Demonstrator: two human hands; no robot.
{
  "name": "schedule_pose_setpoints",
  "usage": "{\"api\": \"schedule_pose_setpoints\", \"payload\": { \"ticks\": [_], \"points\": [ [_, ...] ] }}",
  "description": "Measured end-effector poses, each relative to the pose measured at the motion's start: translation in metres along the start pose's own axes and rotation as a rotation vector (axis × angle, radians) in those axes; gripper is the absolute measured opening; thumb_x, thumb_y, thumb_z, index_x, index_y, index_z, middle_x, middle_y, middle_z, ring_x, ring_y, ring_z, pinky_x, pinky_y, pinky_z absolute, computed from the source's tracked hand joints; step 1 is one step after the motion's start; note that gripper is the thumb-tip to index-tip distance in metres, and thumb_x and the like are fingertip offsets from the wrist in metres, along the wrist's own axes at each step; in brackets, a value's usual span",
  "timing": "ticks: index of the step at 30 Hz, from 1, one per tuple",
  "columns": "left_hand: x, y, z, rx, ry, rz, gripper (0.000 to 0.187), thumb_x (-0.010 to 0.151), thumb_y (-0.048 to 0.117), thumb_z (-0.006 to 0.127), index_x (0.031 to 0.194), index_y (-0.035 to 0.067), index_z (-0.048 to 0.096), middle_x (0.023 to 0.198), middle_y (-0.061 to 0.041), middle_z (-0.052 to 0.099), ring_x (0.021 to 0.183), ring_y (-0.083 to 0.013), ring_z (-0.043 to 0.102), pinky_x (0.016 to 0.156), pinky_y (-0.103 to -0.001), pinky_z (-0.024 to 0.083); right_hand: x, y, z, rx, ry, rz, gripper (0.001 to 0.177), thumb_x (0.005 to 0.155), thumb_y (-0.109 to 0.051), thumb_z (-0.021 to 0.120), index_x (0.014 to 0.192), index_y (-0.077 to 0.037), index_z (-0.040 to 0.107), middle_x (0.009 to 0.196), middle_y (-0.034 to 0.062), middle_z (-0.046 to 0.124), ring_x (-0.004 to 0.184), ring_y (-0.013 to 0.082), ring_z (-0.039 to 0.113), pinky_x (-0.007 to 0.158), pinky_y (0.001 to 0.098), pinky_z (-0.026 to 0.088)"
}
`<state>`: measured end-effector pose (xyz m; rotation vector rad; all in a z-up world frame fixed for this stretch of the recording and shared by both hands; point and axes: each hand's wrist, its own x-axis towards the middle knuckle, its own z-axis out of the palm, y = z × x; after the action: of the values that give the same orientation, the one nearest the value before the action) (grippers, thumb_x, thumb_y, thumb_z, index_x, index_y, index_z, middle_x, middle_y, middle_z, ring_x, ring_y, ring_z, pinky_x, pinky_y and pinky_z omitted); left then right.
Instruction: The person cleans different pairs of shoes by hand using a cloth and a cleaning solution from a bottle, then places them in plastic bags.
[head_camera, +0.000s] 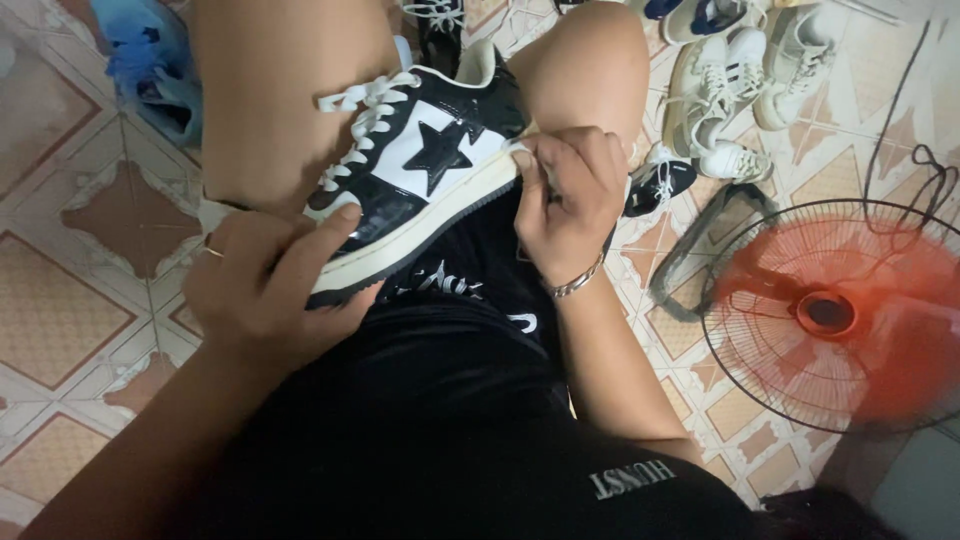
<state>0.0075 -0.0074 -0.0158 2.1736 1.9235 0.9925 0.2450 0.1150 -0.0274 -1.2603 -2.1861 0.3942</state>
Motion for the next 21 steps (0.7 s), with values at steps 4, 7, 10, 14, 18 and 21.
{"api": "schedule_pose_setpoints", "payload": {
  "ticks": [4, 7, 10, 14, 18, 21],
  "points": [
    [-0.010, 0.003, -0.001, -0.069, 0.000, 0.020, 0.043, 0.084, 0.026, 0.085, 0.120, 0.005, 0.075, 0.094, -0.006, 0.059, 0.085, -0.0225, 0.064, 0.071, -0.034, 0.054, -0.008, -0.021, 0.009, 0.018, 0.053, -0.025, 0.015, 0.090, 0.000, 0.080, 0.101, -0.007, 0.072, 0.096, 0.0089, 0.062, 0.089, 0.0283, 0.057, 0.081, 0.0392, 0.042],
    [-0.008, 0.004, -0.002, -0.023, 0.013, 0.040, 0.039, 0.083, 0.024, 0.082, 0.117, 0.005, 0.075, 0.093, -0.008, 0.059, 0.084, -0.0235, 0.065, 0.071, -0.035, 0.055, -0.008, -0.026, 0.010, 0.028, 0.063, -0.039, 0.015, 0.090, 0.001, 0.079, 0.100, -0.007, 0.072, 0.096, 0.0081, 0.063, 0.089, 0.0277, 0.058, 0.079, 0.0381, 0.043],
    [-0.005, 0.001, -0.004, -0.030, 0.011, 0.119, 0.038, 0.083, 0.025, 0.081, 0.114, 0.004, 0.075, 0.093, -0.008, 0.060, 0.082, -0.0239, 0.065, 0.069, -0.035, 0.055, -0.008, -0.019, 0.001, -0.026, 0.032, -0.100, 0.015, 0.088, 0.001, 0.080, 0.098, -0.007, 0.074, 0.092, 0.0077, 0.064, 0.084, 0.0273, 0.057, 0.078, 0.0408, 0.041],
    [-0.008, 0.003, -0.002, -0.035, 0.028, 0.087, 0.038, 0.084, 0.026, 0.078, 0.116, 0.004, 0.076, 0.093, -0.009, 0.059, 0.084, -0.0249, 0.066, 0.073, -0.036, 0.058, -0.010, -0.005, -0.005, -0.107, 0.060, -0.045, 0.015, 0.090, 0.002, 0.081, 0.100, -0.008, 0.073, 0.093, 0.0086, 0.063, 0.086, 0.0283, 0.058, 0.077, 0.0393, 0.042],
    [-0.012, 0.006, 0.002, 0.030, 0.081, 0.119, 0.035, 0.088, 0.032, 0.075, 0.115, 0.009, 0.078, 0.091, -0.007, 0.060, 0.085, -0.0230, 0.066, 0.075, -0.034, 0.059, -0.025, -0.008, -0.007, -0.029, 0.002, -0.136, 0.018, 0.085, 0.004, 0.078, 0.101, -0.005, 0.073, 0.094, 0.0117, 0.064, 0.086, 0.0300, 0.058, 0.079, 0.0412, 0.044],
    [-0.015, 0.006, 0.003, 0.054, 0.097, 0.166, 0.029, 0.093, 0.027, 0.072, 0.116, 0.010, 0.079, 0.094, -0.006, 0.061, 0.089, -0.0226, 0.066, 0.079, -0.033, 0.060, -0.023, 0.001, -0.004, -0.095, 0.086, -0.130, 0.018, 0.087, 0.007, 0.078, 0.100, -0.006, 0.074, 0.093, 0.0102, 0.067, 0.085, 0.0288, 0.060, 0.078, 0.0413, 0.043]
  ]
}}
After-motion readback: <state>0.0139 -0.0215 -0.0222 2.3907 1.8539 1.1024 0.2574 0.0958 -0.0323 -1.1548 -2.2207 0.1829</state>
